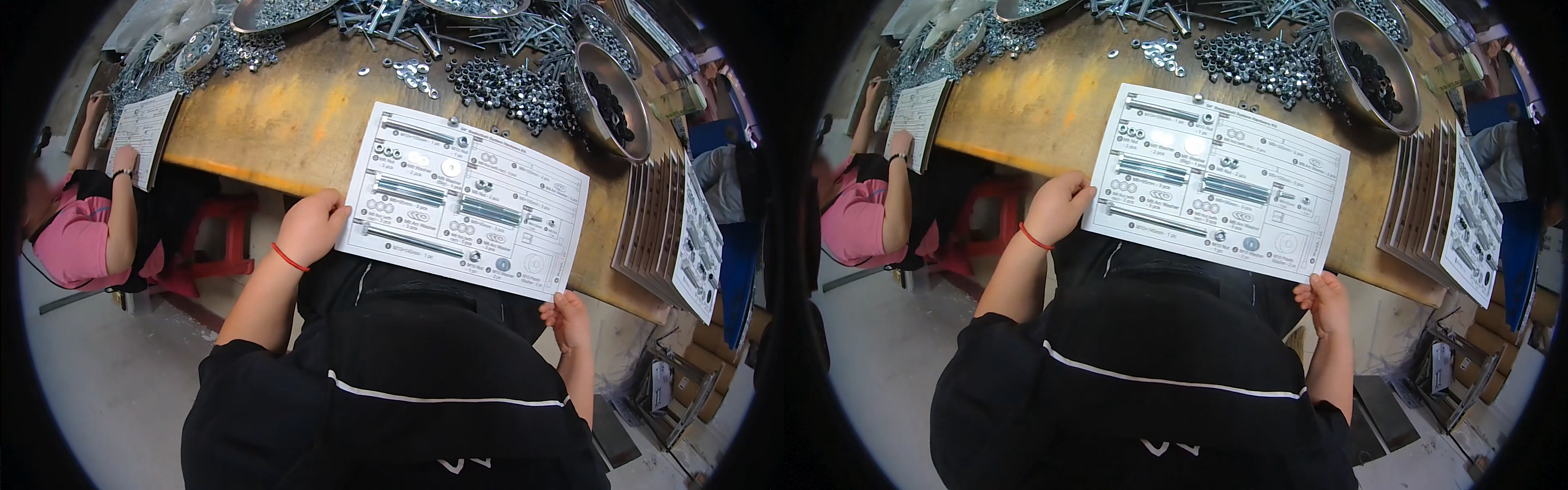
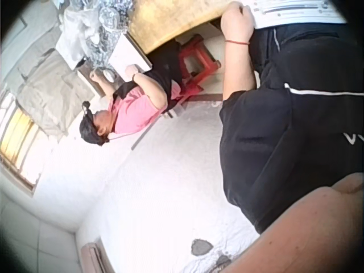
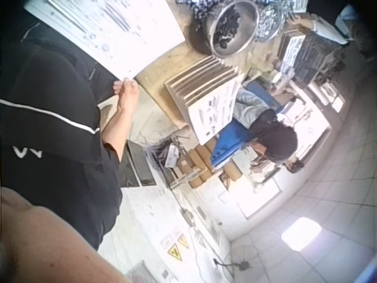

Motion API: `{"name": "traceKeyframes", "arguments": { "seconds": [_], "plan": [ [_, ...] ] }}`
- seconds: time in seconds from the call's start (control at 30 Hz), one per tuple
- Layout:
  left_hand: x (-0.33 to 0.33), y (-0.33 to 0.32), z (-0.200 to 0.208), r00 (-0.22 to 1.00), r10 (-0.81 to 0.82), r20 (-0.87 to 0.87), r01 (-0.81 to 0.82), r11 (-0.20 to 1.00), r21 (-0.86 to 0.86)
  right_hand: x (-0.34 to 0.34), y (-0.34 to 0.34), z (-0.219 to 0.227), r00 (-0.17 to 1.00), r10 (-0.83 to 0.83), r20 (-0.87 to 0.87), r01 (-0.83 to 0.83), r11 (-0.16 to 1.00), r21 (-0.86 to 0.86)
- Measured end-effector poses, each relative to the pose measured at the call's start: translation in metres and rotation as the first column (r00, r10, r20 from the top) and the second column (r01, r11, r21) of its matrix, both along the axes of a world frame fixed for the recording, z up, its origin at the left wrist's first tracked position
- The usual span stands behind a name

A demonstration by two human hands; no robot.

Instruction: The person sorts small metal fasteners from bowls onto a printed layout sheet, placing bolts, nuts, and washers into designated spots. They repeatedly pick up the sheet to check alignment and continue filling the layout with hardware from the table.

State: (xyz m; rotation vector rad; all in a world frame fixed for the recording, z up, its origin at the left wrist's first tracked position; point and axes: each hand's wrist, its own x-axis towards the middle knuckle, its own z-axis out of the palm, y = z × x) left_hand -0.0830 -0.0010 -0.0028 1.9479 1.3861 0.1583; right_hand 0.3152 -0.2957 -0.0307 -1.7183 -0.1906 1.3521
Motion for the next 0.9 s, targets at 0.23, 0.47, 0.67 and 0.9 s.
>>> {"name": "traceKeyframes", "arguments": {
  "seconds": [0.23,0.47,0.67,0.9],
  "plan": [
    [0.009,0.043,0.013,0.995,0.099,0.011,-0.099,0.995,0.008,0.019,0.054,0.054,0.675,0.118,0.728,-0.075,0.993,-0.091],
    [0.024,0.091,-0.029,0.941,0.322,0.103,-0.338,0.880,0.333,-0.074,0.271,0.059,0.175,0.178,0.968,-0.653,0.757,-0.022],
    [0.024,0.091,-0.025,0.937,0.296,0.184,-0.335,0.912,0.235,-0.099,0.349,0.040,-0.078,0.439,0.895,-0.702,0.614,-0.362],
    [0.035,0.155,-0.036,0.881,0.125,0.456,-0.212,0.967,0.145,-0.170,0.449,0.023,0.042,0.271,0.962,-0.792,0.596,-0.134]
  ]
}}
